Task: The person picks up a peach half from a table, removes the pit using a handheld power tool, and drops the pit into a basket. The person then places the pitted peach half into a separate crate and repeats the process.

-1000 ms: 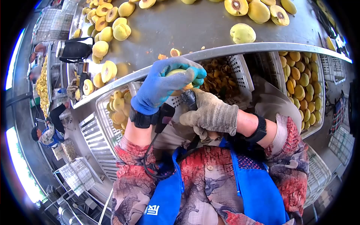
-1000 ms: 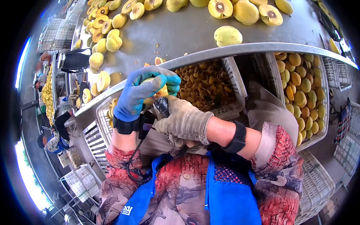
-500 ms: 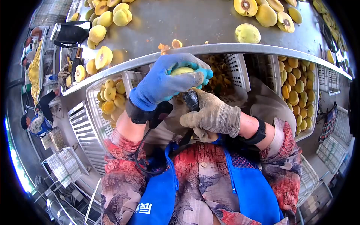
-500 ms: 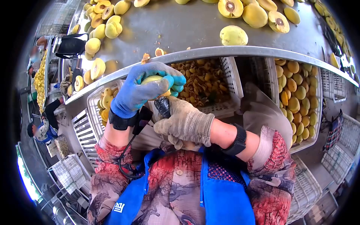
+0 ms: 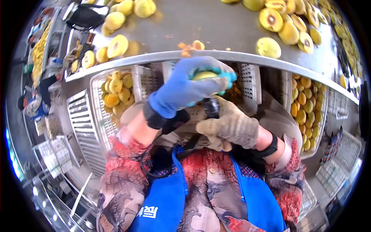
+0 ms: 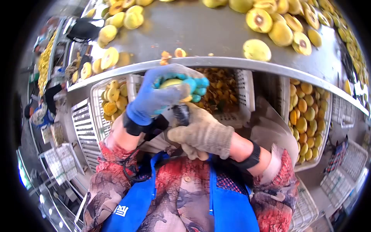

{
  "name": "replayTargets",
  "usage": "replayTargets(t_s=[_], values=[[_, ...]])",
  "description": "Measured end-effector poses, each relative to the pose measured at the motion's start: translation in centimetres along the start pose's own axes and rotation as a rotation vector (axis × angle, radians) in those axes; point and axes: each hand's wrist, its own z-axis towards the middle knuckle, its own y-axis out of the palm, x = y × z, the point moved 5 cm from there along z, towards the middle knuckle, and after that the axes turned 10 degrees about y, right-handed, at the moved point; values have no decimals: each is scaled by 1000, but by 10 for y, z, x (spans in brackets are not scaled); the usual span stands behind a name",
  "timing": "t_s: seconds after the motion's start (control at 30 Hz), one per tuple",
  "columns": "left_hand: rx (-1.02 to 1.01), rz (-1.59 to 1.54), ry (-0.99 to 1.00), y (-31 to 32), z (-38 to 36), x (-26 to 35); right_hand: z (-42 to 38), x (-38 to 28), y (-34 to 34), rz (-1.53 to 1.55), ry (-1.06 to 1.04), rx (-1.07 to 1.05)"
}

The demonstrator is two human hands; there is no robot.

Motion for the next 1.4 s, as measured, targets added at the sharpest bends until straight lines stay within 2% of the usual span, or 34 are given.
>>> replayTargets(t_s=[0.03,0.07,0.17,0.3,0.33,0.37,0.43,0.53,0.63,0.7,0.77,0.9,1.1,1.17,1.3,1.4], values=[[30,-42,14,0,-1,-2,0,1,0,26,-9,-43],[53,-108,79,1,-2,-4,-1,0,0,54,-21,0],[72,62,176,1,1,-4,3,-1,-2,14,-129,208],[86,108,102,1,0,-4,0,-3,3,103,-47,22],[55,270,186,-1,-2,-2,1,1,2,142,-54,-33],[56,270,220,-2,-3,-2,2,3,3,184,-60,-87],[53,260,287,-1,-4,-1,1,1,6,133,-63,-38],[-23,193,173,-1,-3,-4,-4,-3,6,91,-17,15],[-164,91,63,1,0,-3,-2,5,7,97,20,-76],[-209,100,-90,3,-1,0,-4,10,8,137,30,-99],[-251,135,-69,5,0,3,-1,16,8,157,14,-163],[-217,-29,-66,14,-5,7,-9,20,10,265,24,-375],[-213,-192,46,23,-8,13,-22,22,17,438,6,-522],[-145,-244,41,26,-8,17,-27,18,20,481,-24,-573],[-23,-296,20,27,-7,23,-24,16,13,328,-102,-501],[12,-263,53,24,-2,18,-32,-1,5,74,-88,-176]])
